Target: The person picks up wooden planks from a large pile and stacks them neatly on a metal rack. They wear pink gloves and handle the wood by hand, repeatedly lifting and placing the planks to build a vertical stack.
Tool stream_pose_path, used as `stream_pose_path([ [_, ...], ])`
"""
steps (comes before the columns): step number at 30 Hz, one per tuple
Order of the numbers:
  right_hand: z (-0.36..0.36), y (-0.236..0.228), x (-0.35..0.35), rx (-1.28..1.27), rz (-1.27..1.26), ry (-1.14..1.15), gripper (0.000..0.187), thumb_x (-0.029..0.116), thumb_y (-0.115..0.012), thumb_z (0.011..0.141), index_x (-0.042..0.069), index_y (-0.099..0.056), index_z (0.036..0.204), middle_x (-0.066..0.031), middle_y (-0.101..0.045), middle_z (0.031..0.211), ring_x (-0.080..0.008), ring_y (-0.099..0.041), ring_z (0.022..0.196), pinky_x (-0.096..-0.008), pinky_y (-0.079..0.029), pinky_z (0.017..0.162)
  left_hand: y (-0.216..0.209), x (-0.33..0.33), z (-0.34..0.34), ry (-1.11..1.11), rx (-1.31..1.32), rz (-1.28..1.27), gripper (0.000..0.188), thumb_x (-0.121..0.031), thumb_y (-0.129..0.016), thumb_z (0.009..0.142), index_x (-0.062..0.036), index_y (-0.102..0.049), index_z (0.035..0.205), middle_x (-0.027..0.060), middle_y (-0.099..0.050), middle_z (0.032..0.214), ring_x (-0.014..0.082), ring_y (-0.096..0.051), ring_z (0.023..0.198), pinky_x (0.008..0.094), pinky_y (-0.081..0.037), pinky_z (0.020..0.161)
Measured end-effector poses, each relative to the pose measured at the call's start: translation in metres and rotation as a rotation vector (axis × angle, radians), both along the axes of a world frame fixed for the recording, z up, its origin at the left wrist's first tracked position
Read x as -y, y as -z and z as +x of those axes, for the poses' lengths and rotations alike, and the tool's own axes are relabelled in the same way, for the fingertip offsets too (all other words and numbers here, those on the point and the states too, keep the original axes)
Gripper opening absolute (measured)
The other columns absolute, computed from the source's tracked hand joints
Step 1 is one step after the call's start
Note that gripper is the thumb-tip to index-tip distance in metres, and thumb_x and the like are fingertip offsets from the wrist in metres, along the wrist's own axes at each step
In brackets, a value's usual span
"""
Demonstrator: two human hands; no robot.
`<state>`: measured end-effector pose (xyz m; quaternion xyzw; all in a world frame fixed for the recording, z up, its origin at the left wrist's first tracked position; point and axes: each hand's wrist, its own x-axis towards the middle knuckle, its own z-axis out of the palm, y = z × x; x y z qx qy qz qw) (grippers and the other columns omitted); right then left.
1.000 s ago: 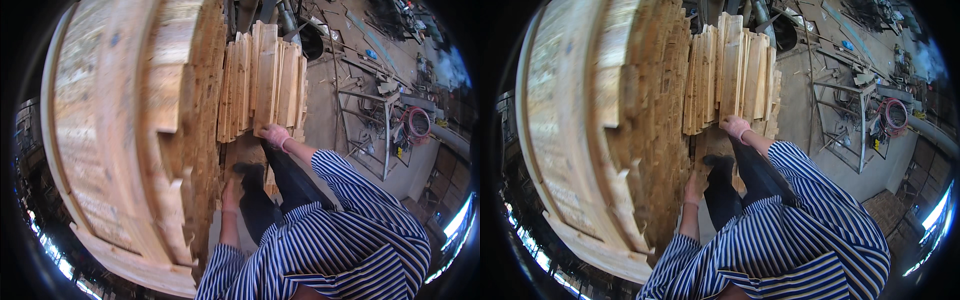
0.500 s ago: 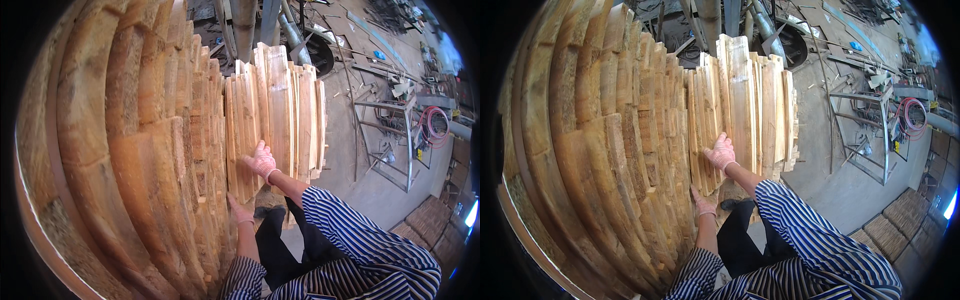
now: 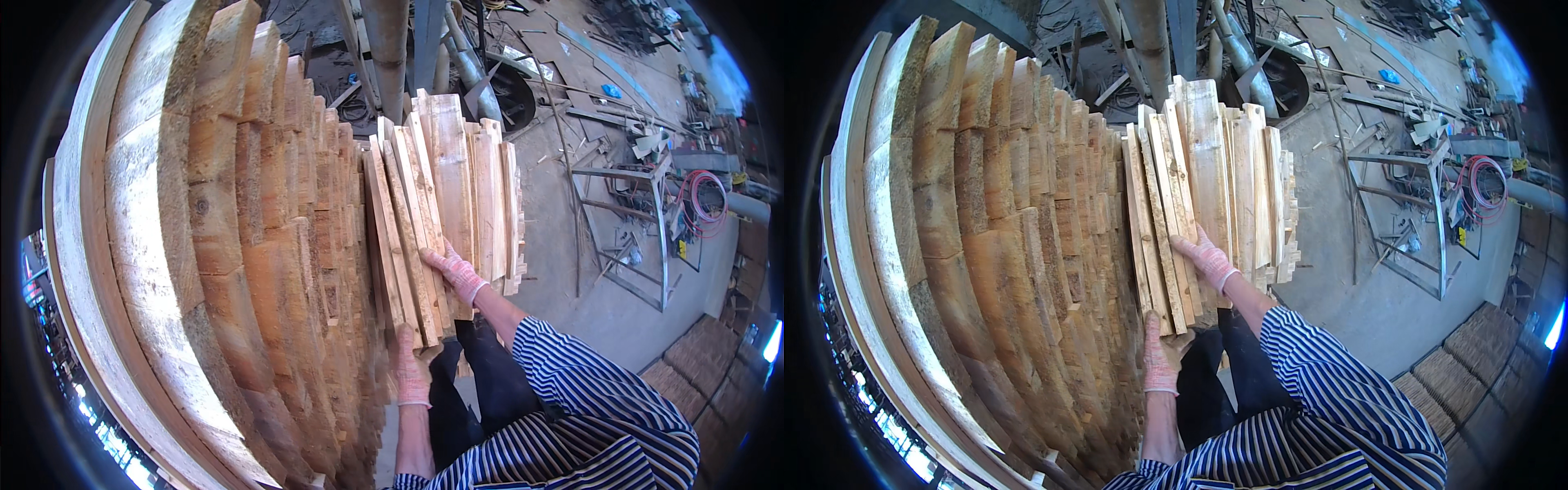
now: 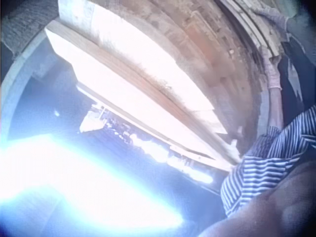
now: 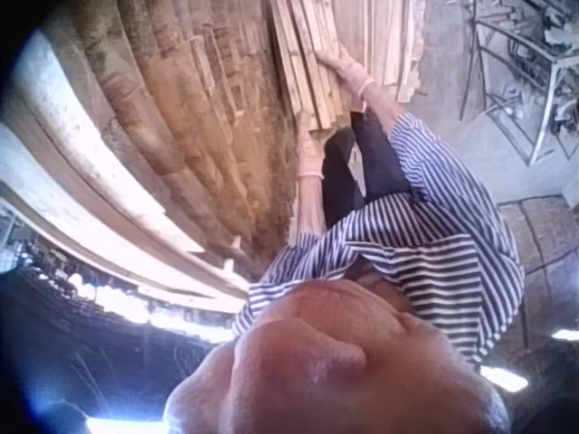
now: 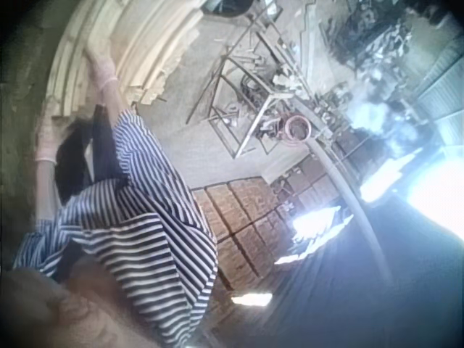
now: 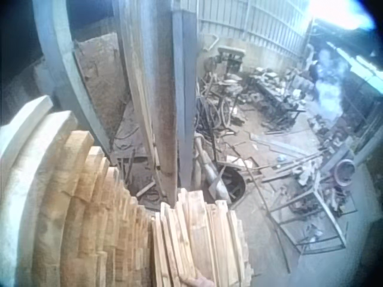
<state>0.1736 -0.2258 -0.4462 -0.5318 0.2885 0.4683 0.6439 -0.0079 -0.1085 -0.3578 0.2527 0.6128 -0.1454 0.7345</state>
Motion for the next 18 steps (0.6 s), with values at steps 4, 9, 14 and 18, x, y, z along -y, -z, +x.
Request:
stream_pose_path([
  [4,0.005,0.015,0.010,-0.024,0.000,-0.010,0.103,0.053,-0.074,0.090,0.008,-0.019,0.164,-0.0158,-0.049,0.153,-0.0265,-0.050,0.138,-0.0411,-0.042,0.114,0.021,-0.013,-0.014,-0.015,0.220,-0.015,0.083,-0.068,-0.057,0.094,-0.0050,-0.049,0.148,0.0160,-0.055,0.145,0.0314,-0.054,0.131,0.0528,-0.046,0.111],
  [9,0.007,0.023,0.002,-0.093,0.134,0.000,0.064,0.040,-0.078,0.091,-0.001,-0.059,0.137,-0.0111,-0.068,0.129,-0.0212,-0.066,0.114,-0.0374,-0.054,0.102,0.058,-0.003,-0.038,-0.298,0.435,-0.106,0.113,-0.085,-0.066,0.073,-0.0198,-0.033,0.159,0.0079,-0.048,0.154,0.0308,-0.053,0.134,0.0545,-0.051,0.107],
  [14,0.000,0.018,0.000,-0.066,0.130,-0.004,0.082,0.043,-0.081,0.086,-0.004,-0.044,0.142,-0.0187,-0.060,0.133,-0.0265,-0.060,0.122,-0.0397,-0.048,0.108,0.071,0.010,-0.053,-0.328,0.267,-0.116,0.075,-0.056,-0.078,0.085,-0.0147,-0.054,0.142,0.0051,-0.062,0.135,0.0196,-0.063,0.109,0.0328,-0.059,0.078],
  [18,-0.001,0.006,-0.003,-0.045,-0.002,-0.026,0.087,0.039,-0.085,0.082,-0.007,-0.041,0.140,-0.0192,-0.058,0.132,-0.0276,-0.060,0.121,-0.0390,-0.051,0.103,0.060,0.026,-0.048,-0.253,0.172,-0.121,0.055,-0.041,-0.079,0.090,-0.0153,-0.059,0.133,-0.0002,-0.065,0.122,0.0125,-0.062,0.097,0.0258,-0.050,0.064],
])
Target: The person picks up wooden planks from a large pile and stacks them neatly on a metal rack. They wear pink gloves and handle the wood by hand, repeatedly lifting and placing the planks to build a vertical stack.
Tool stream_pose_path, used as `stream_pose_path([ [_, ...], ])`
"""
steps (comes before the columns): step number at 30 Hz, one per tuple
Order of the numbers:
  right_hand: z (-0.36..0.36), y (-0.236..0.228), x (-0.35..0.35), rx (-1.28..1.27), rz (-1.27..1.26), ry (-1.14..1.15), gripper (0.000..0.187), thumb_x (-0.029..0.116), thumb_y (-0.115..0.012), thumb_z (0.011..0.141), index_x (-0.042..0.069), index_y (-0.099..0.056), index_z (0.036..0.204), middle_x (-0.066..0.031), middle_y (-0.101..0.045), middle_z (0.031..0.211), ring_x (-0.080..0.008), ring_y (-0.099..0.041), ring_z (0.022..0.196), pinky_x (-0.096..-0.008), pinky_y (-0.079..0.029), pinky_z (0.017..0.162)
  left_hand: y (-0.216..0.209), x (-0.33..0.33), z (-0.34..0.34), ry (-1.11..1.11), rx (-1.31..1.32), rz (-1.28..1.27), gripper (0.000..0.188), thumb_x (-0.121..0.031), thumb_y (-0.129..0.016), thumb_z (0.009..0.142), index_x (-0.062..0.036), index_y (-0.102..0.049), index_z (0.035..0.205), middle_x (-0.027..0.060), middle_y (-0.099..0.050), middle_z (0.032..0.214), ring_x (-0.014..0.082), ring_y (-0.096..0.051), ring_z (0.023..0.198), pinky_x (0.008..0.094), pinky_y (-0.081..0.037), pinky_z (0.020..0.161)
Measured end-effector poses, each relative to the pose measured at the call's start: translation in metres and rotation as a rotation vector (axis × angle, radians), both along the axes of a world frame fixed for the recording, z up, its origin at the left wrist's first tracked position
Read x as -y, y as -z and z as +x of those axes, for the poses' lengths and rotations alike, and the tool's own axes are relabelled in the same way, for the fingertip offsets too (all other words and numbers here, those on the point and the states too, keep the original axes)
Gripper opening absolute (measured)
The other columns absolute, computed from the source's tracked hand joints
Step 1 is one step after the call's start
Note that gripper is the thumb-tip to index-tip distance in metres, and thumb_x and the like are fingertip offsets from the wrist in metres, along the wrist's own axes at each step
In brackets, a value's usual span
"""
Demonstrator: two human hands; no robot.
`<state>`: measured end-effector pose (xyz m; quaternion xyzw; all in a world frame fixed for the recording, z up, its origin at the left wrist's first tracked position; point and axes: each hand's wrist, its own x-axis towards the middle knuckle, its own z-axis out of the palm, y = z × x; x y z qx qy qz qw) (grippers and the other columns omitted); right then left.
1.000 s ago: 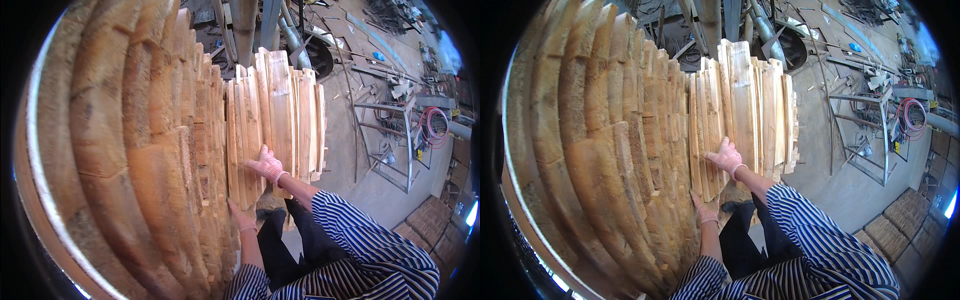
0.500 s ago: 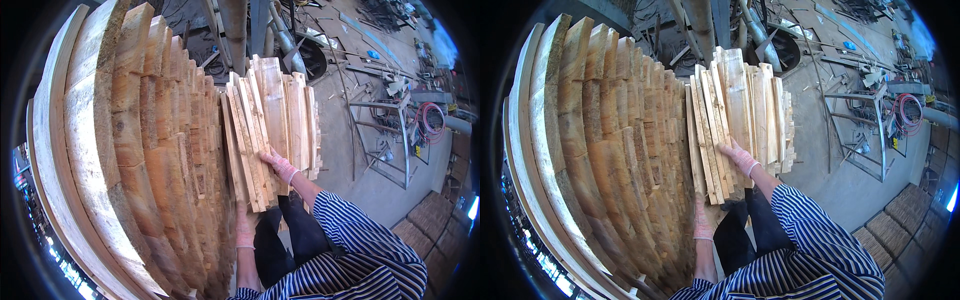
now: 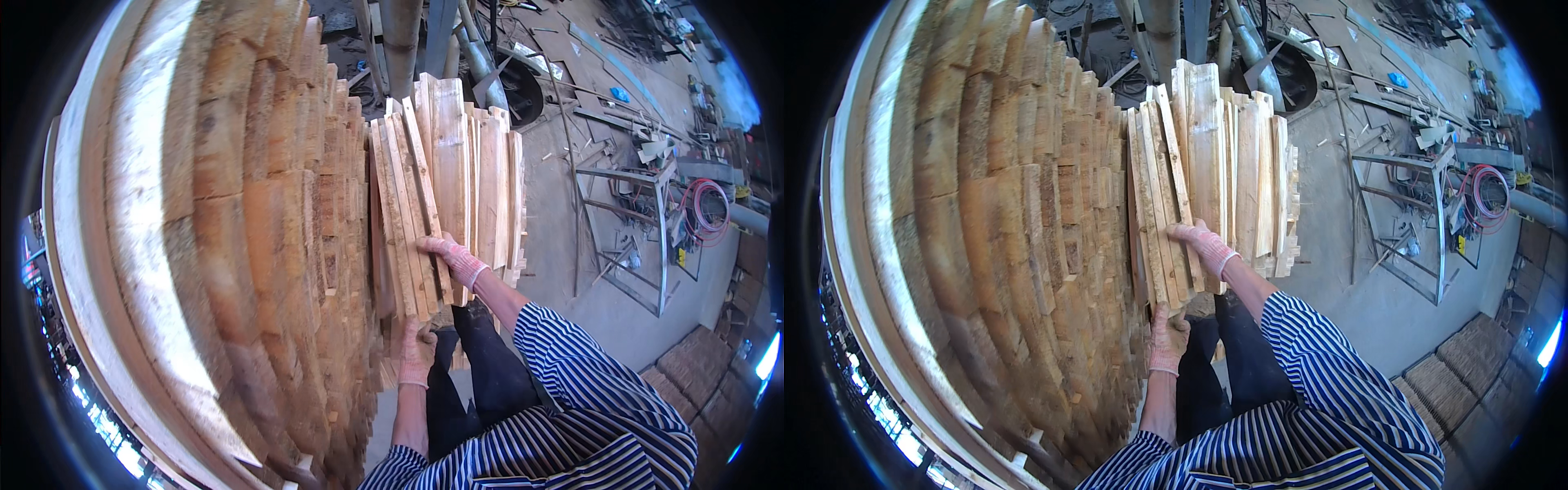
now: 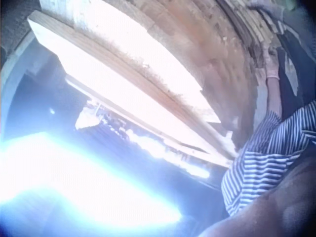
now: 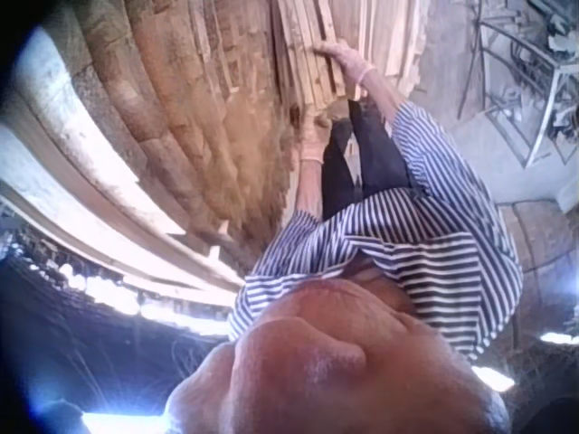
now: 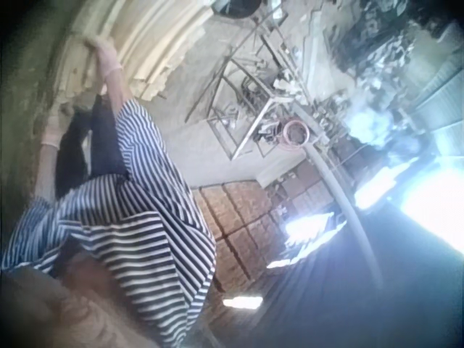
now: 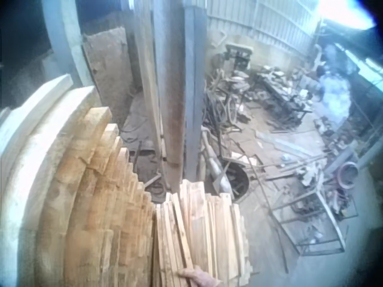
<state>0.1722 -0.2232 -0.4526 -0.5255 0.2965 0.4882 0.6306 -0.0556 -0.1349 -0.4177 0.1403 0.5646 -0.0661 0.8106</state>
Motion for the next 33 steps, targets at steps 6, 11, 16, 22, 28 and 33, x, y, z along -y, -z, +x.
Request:
stream_pose_path([
  [6,0.017,-0.054,0.017,-0.003,0.111,-0.031,0.067,0.033,-0.082,0.085,-0.005,-0.055,0.133,-0.0171,-0.068,0.121,-0.0262,-0.069,0.105,-0.0353,-0.058,0.095,-0.067,0.006,0.018,0.572,-0.029,0.292,0.088,-0.069,-0.063,0.092,-0.0156,-0.039,0.158,0.0080,-0.050,0.151,0.0282,-0.053,0.133,0.0481,-0.047,0.104],
  [11,0.047,-0.084,0.021,-0.262,0.185,0.069,0.042,0.024,-0.074,0.094,0.000,-0.065,0.126,-0.0163,-0.072,0.121,-0.0245,-0.071,0.106,-0.0388,-0.059,0.096,-0.065,-0.035,0.107,0.120,0.157,-0.101,0.072,-0.056,-0.062,0.097,-0.0034,-0.052,0.146,0.0105,-0.061,0.142,0.0246,-0.063,0.124,0.0404,-0.051,0.105],
  [16,0.028,-0.114,0.025,0.051,0.159,-0.158,0.053,0.025,-0.072,0.095,0.001,-0.058,0.139,-0.0147,-0.064,0.139,-0.0304,-0.063,0.123,-0.0404,-0.050,0.108,-0.083,-0.040,0.145,0.434,0.218,0.030,0.056,-0.037,-0.076,0.092,-0.0060,-0.060,0.136,0.0103,-0.072,0.121,0.0217,-0.073,0.102,0.0368,-0.061,0.090],
  [22,-0.089,-0.169,0.058,-0.508,0.339,0.202,0.049,0.029,-0.057,0.105,0.001,-0.052,0.146,-0.0195,-0.060,0.143,-0.0346,-0.061,0.127,-0.0480,-0.047,0.113,-0.196,-0.021,0.054,0.978,0.007,0.526,0.111,-0.034,-0.090,0.075,0.0044,-0.025,0.156,0.0250,-0.061,0.137,0.0320,-0.060,0.128,0.0375,-0.048,0.108],
  [28,-0.157,-0.185,0.076,-0.203,0.468,0.230,0.073,0.041,-0.065,0.098,0.002,-0.039,0.154,-0.0199,-0.054,0.148,-0.0369,-0.055,0.133,-0.0508,-0.043,0.116,-0.247,-0.018,0.039,1.219,-0.062,0.525,0.115,-0.043,-0.083,0.073,-0.0029,-0.023,0.162,0.0324,-0.048,0.150,0.0384,-0.051,0.138,0.0376,-0.043,0.113],
  [33,-0.177,-0.251,0.117,-0.035,0.523,0.238,0.088,0.053,-0.069,0.092,0.005,-0.035,0.157,-0.0171,-0.052,0.150,-0.0343,-0.051,0.137,-0.0506,-0.040,0.117,-0.355,0.001,0.028,1.278,0.078,0.726,0.115,-0.040,-0.085,0.072,-0.0131,-0.022,0.164,0.0292,-0.052,0.144,0.0447,-0.053,0.132,0.0458,-0.045,0.109],
])
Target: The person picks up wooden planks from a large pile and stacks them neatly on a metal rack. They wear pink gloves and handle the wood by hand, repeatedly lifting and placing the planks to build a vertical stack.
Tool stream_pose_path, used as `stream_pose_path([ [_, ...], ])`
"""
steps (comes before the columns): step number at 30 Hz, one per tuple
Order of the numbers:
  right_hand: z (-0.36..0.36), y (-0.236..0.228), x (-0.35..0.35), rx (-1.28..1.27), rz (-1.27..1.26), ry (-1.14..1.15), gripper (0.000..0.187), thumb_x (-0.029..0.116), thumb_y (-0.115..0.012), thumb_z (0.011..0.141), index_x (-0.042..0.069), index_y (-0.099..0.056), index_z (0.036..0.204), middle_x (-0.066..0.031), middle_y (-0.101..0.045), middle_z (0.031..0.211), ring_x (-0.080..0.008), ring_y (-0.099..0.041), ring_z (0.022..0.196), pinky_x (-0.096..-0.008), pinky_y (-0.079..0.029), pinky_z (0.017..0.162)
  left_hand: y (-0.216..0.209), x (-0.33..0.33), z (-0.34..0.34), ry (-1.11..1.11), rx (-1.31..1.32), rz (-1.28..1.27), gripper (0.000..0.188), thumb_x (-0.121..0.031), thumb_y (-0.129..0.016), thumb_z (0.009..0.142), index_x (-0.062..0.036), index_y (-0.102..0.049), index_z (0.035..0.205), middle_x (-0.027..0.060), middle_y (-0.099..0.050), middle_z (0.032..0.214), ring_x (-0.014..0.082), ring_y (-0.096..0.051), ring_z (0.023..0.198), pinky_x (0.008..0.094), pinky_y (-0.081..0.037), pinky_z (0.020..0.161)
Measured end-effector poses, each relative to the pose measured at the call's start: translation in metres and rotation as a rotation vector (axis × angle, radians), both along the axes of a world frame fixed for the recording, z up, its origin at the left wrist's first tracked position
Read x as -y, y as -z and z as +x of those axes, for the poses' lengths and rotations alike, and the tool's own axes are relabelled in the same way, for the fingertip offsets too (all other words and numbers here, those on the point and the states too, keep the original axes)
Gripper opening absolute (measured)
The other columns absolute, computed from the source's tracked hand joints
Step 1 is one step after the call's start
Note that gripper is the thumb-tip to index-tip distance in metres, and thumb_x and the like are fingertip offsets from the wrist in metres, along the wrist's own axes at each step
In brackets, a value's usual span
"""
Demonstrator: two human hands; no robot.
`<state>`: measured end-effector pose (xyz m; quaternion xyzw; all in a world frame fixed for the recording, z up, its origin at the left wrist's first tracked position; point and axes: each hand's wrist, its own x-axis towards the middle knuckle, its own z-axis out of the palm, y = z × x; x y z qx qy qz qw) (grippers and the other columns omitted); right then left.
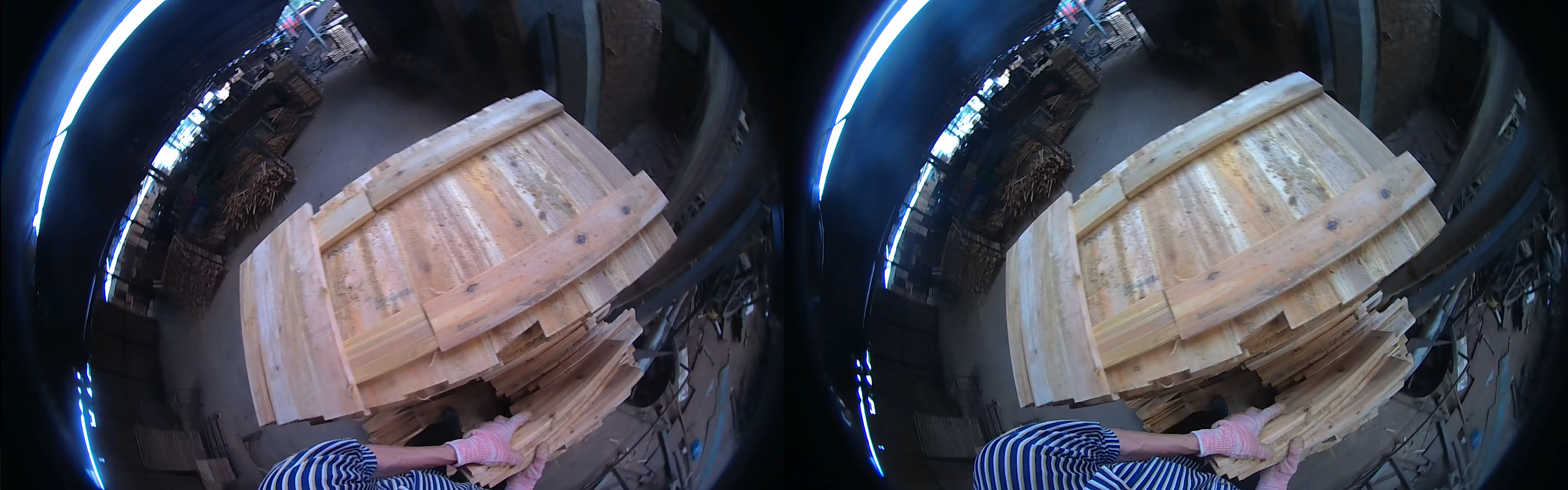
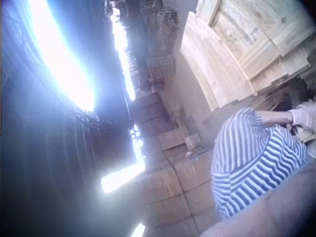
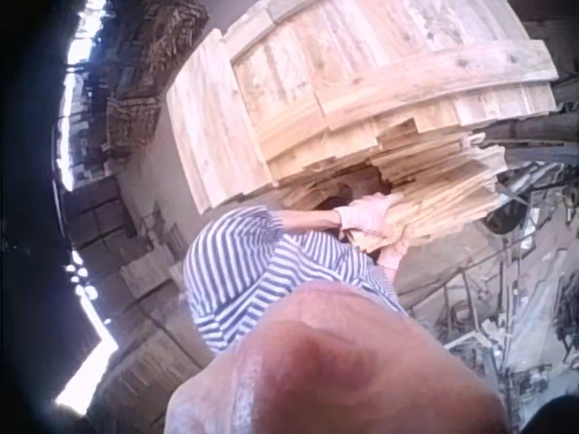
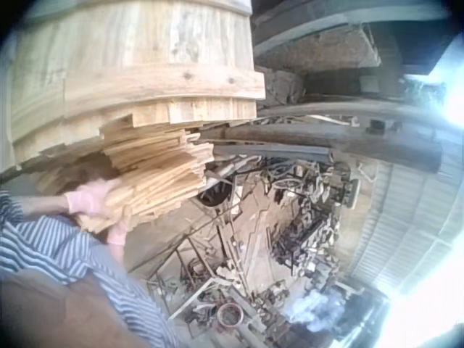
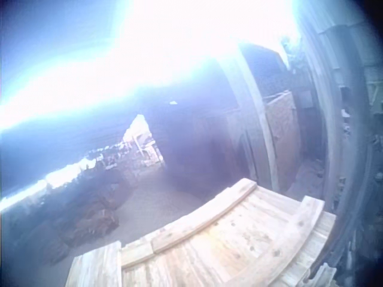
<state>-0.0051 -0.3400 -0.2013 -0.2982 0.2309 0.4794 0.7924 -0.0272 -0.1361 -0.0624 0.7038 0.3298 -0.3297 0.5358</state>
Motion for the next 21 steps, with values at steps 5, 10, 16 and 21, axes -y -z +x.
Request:
stream_pose_path([
  [5,0.035,-0.084,0.012,0.156,-0.206,-0.173,0.092,0.063,-0.064,0.091,0.008,-0.032,0.159,-0.0178,-0.045,0.155,-0.0340,-0.046,0.140,-0.0491,-0.042,0.115,-0.062,0.014,-0.023,-0.103,0.450,0.073,0.118,-0.042,-0.087,0.068,-0.0120,-0.024,0.163,0.0279,-0.051,0.140,0.0478,-0.053,0.128,0.0474,-0.045,0.109],
  [10,0.073,-0.135,-0.024,0.811,-0.421,-0.445,0.089,0.058,-0.068,0.088,0.008,-0.038,0.156,-0.0191,-0.047,0.153,-0.0365,-0.047,0.139,-0.0493,-0.042,0.114,-0.116,0.001,-0.052,-0.280,1.048,0.053,0.074,-0.044,-0.062,0.093,-0.0108,-0.039,0.155,0.0268,-0.057,0.135,0.0401,-0.061,0.116,0.0473,-0.052,0.097],
  [16,0.119,-0.168,-0.091,1.947,-0.605,-0.641,0.085,0.053,-0.073,0.085,0.007,-0.046,0.151,-0.0206,-0.049,0.151,-0.0395,-0.049,0.137,-0.0495,-0.042,0.112,-0.224,-0.114,0.014,-0.578,1.273,0.028,0.136,-0.040,-0.095,0.060,-0.0068,-0.013,0.164,0.0203,-0.040,0.155,0.0343,-0.035,0.147,0.0438,-0.027,0.123],
  [21,0.151,-0.215,-0.197,1.953,-0.086,-0.563,0.075,0.041,-0.075,0.087,0.005,-0.048,0.147,-0.0218,-0.049,0.147,-0.0389,-0.051,0.131,-0.0453,-0.046,0.105,-0.292,-0.161,-0.015,-0.681,1.632,-0.066,0.133,-0.031,-0.096,0.062,-0.0082,-0.014,0.164,0.0153,-0.029,0.163,0.0301,-0.021,0.153,0.0410,-0.016,0.127],
])
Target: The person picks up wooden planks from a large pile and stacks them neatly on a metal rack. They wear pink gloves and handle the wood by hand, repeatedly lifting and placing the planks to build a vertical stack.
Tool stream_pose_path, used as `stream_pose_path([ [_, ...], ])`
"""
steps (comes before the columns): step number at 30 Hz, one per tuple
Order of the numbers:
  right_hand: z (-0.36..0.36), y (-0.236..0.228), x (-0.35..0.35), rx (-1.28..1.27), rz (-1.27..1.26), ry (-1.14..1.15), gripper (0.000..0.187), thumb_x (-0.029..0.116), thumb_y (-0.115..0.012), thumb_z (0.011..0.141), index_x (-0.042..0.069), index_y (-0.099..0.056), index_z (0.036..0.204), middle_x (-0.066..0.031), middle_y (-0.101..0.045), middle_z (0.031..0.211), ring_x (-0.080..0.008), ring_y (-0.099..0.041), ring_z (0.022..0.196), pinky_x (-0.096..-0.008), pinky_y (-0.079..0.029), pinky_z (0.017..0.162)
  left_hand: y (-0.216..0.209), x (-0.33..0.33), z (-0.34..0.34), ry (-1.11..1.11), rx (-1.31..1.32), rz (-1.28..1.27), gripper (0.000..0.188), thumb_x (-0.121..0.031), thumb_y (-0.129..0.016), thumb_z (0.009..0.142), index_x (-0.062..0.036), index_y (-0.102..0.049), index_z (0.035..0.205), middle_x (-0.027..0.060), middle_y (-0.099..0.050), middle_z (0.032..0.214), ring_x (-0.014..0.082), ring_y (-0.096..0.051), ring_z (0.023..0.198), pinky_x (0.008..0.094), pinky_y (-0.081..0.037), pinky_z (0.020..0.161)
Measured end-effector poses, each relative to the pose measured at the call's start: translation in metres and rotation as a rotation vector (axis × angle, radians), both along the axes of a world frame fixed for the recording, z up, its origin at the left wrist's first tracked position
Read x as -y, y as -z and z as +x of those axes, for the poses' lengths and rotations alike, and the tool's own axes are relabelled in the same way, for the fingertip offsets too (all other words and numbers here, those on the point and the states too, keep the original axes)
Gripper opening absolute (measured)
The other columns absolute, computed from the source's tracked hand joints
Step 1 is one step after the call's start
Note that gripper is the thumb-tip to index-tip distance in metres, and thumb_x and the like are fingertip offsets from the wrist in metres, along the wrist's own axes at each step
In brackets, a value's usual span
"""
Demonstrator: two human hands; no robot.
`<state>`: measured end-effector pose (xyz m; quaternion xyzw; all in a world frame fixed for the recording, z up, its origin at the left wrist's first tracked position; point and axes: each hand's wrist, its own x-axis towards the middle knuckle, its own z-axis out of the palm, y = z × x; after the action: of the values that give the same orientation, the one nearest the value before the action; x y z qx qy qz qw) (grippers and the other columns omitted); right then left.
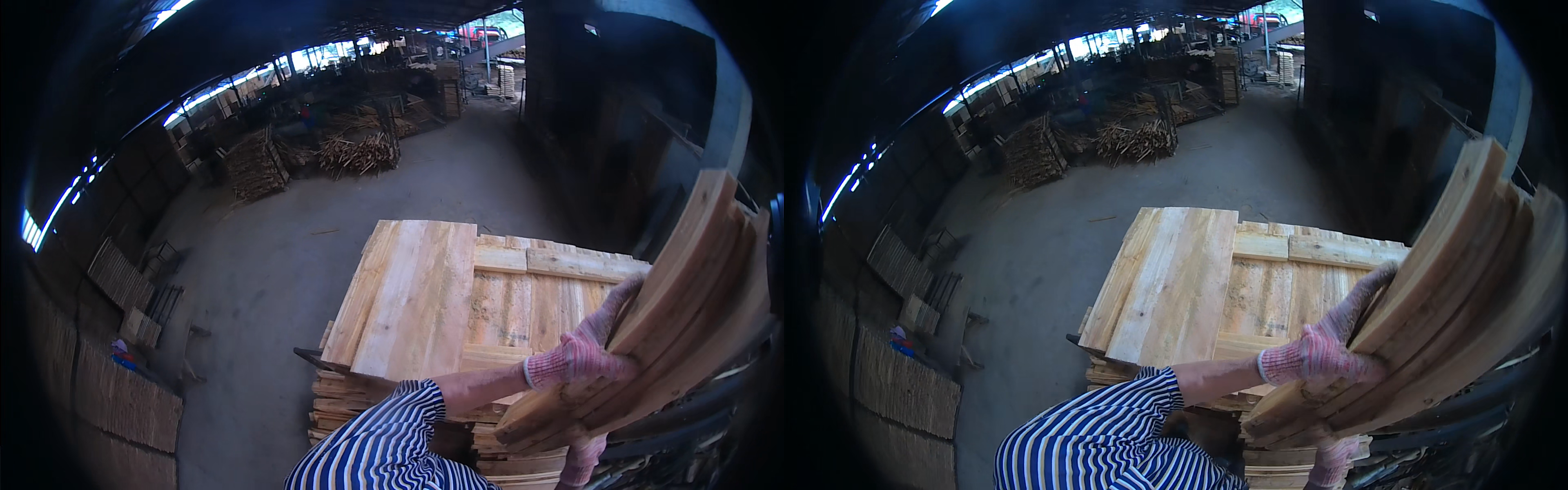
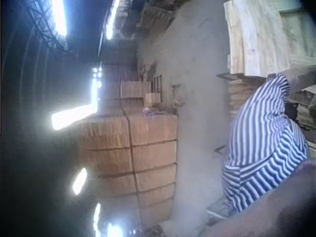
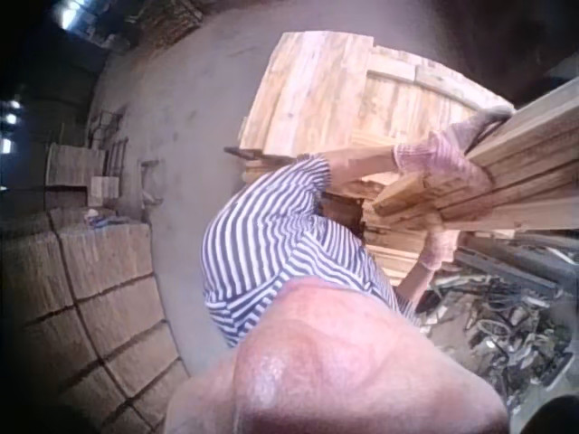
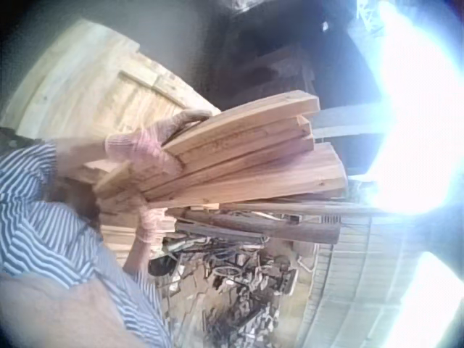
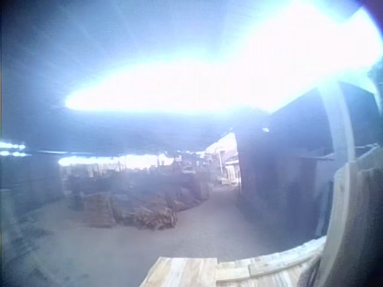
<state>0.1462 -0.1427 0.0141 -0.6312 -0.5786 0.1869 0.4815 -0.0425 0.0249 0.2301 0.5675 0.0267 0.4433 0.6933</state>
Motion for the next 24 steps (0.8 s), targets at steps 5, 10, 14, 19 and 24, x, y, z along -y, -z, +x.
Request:
stream_pose_path([
  [5,0.030,-0.060,-0.144,0.029,0.335,-0.084,0.036,0.017,-0.068,0.090,0.006,-0.061,0.124,-0.0172,-0.060,0.114,-0.0317,-0.061,0.104,-0.0407,-0.053,0.084,-0.035,-0.059,-0.019,-0.258,0.106,0.244,0.135,-0.032,-0.097,0.064,-0.0082,-0.011,0.166,0.0121,-0.023,0.167,0.0259,-0.018,0.155,0.0386,-0.016,0.127],
  [10,0.036,-0.051,-0.254,0.985,0.713,-0.095,0.021,0.003,-0.067,0.088,0.009,-0.068,0.109,-0.0113,-0.069,0.096,-0.0303,-0.068,0.092,-0.0411,-0.055,0.076,0.007,-0.124,-0.049,-0.413,-0.082,0.439,0.148,-0.037,-0.100,0.058,-0.0063,-0.003,0.165,0.0128,-0.018,0.168,0.0238,-0.017,0.155,0.0365,-0.017,0.126],
  [14,-0.008,-0.006,-0.294,0.307,0.145,-0.454,0.074,0.020,-0.080,0.086,0.004,-0.042,0.147,-0.0126,-0.061,0.139,-0.0250,-0.063,0.122,-0.0362,-0.050,0.105,0.062,-0.157,-0.065,-0.346,-0.252,0.331,0.150,-0.036,-0.101,0.056,-0.0087,-0.001,0.164,0.0123,-0.025,0.164,0.0245,-0.023,0.152,0.0370,-0.022,0.126],
  [19,-0.048,-0.046,-0.304,-0.424,0.134,-0.608,0.086,0.021,-0.085,0.083,0.004,-0.037,0.152,-0.0092,-0.061,0.140,-0.0216,-0.062,0.124,-0.0347,-0.052,0.104,0.067,-0.173,-0.067,-0.621,-0.117,0.451,0.141,-0.035,-0.101,0.060,-0.0114,-0.006,0.163,0.0111,-0.034,0.157,0.0245,-0.033,0.147,0.0398,-0.031,0.124],
  [24,-0.053,-0.158,-0.267,-0.454,-0.110,-0.574,0.078,0.012,-0.083,0.080,0.004,-0.046,0.148,-0.0071,-0.065,0.129,-0.0178,-0.066,0.111,-0.0364,-0.057,0.095,0.037,-0.168,-0.060,-0.401,0.128,0.002,0.117,-0.027,-0.094,0.073,-0.0110,-0.017,0.160,0.0105,-0.049,0.143,0.0227,-0.052,0.130,0.0378,-0.047,0.112],
])
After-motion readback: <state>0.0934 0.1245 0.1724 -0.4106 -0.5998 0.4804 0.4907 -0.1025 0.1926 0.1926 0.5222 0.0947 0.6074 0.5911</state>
